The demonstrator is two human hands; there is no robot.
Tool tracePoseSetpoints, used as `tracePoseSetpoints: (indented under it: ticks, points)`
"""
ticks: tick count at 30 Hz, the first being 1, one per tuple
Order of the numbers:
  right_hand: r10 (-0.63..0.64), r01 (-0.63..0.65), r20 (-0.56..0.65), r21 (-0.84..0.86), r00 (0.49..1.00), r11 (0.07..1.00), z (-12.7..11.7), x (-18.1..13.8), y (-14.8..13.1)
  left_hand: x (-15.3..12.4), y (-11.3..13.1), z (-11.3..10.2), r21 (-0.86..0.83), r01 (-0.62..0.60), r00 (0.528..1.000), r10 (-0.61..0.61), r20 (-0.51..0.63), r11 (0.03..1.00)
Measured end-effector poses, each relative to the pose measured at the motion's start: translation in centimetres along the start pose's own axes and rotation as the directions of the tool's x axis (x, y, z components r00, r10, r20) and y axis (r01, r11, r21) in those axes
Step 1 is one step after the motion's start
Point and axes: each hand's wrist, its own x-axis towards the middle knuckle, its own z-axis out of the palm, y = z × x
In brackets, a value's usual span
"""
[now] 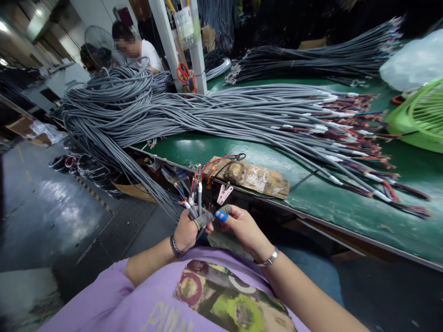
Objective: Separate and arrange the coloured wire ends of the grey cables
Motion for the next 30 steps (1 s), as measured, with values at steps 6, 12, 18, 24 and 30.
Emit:
tracePoseSetpoints:
  ticks: [6, 12, 18, 24, 30]
  points:
    - [0.029, -0.027, -0.013, 0.162, 0.999, 0.987, -0.8, 0.0, -0.5, 0.2, 0.4, 0.2, -0.032, 0.000, 0.999, -0.001, -0.032, 0.999]
    - [0.008, -0.007, -0.015, 0.064, 1.000, 0.998, -0.3, 0.0, -0.8, 0.1, 0.5, 0.5, -0.010, -0.001, 1.000, 0.001, -0.013, 1.000]
    - [-0.015, 0.020, 0.061, -0.073, 0.998, 0.997, 0.9, -0.1, -1.2, -0.1, 0.1, 0.4, 0.030, -0.010, 1.000, 0.009, 0.012, 1.000]
    - [-0.022, 0.016, -0.064, -0.095, 0.998, 0.995, 0.6, -0.2, -1.2, -0.1, -0.2, 0.2, 0.031, -0.031, 0.999, 0.031, -0.023, 0.999]
    - [0.019, -0.017, -0.085, 0.023, 0.996, 1.000, 0.6, -0.1, -0.7, 0.1, -0.6, 0.1, 0.002, -0.049, 0.998, 0.049, -0.039, 0.999]
